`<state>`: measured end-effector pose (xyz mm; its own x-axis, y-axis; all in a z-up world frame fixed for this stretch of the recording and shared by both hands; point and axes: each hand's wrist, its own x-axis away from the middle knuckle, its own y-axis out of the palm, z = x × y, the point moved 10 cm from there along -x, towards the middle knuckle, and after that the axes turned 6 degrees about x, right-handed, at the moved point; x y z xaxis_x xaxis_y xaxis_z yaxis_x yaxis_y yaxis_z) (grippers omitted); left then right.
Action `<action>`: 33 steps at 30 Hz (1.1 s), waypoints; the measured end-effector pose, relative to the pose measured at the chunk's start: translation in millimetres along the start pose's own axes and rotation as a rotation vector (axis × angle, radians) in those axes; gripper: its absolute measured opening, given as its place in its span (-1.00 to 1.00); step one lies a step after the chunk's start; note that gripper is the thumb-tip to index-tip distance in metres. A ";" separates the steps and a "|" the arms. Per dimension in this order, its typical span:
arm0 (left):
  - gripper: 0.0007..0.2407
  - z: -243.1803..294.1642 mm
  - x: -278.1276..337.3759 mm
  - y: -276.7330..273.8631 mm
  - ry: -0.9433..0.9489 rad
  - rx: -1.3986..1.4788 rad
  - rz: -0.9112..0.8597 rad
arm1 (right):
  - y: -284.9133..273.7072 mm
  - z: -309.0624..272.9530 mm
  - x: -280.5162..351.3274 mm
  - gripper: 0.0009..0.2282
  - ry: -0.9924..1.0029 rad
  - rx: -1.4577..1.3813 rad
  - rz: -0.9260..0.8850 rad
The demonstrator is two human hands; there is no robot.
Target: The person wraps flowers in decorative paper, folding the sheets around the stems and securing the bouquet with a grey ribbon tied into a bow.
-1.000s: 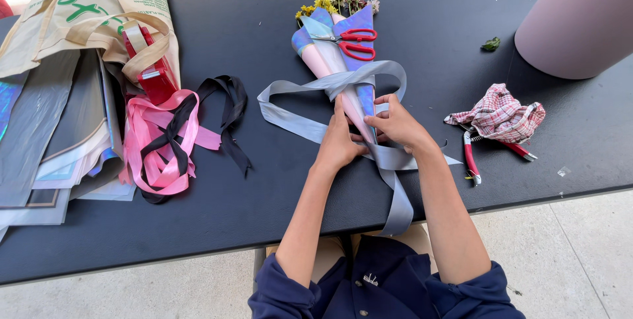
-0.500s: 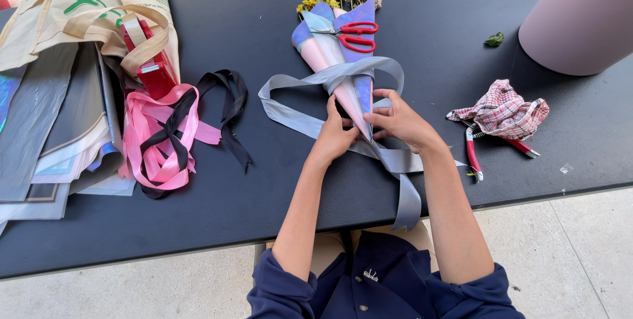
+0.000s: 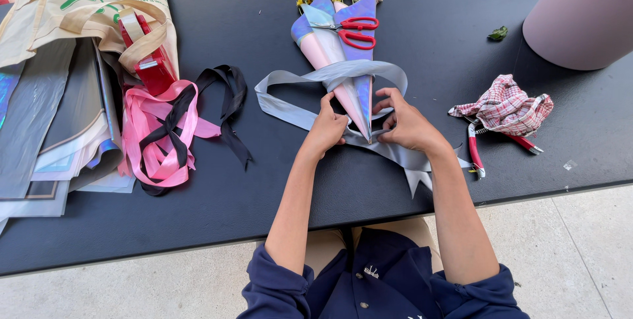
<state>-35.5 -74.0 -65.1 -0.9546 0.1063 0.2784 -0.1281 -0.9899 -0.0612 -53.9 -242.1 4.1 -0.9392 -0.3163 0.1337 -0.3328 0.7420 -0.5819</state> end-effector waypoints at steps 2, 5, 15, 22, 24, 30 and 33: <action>-0.39 -7.5 -7.3 -4.4 -0.022 -0.004 0.006 | -0.2 19.9 -9.6 -0.22 0.008 0.055 0.040; -0.43 -2.1 -2.4 -5.9 -0.043 -0.005 0.003 | -7.8 6.5 -1.5 -0.32 -0.013 0.135 0.113; -0.55 -12.2 -5.7 -41.1 -0.072 0.024 0.029 | -45.0 -33.2 18.7 -0.27 -0.255 0.447 0.402; -0.66 28.8 17.6 -84.6 0.017 -0.148 0.071 | -82.6 13.9 -10.9 -0.57 -0.114 0.517 0.536; -0.75 50.2 30.5 -106.6 0.026 -0.334 0.208 | -97.0 28.8 -20.7 -0.73 -0.099 0.490 0.619; -0.89 40.9 21.4 -150.6 0.079 -0.584 0.445 | -106.1 61.9 -70.1 -0.78 -0.177 0.519 0.626; -0.75 71.9 37.2 -121.9 0.270 -0.723 0.554 | -78.4 -25.0 -34.4 -0.87 -0.282 0.476 0.548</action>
<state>-36.1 43.9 21.7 -0.9480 -0.2528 -0.1935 0.3121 -0.6178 -0.7218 2.3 -274.6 65.2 -0.8807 -0.1639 -0.4445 0.3047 0.5225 -0.7963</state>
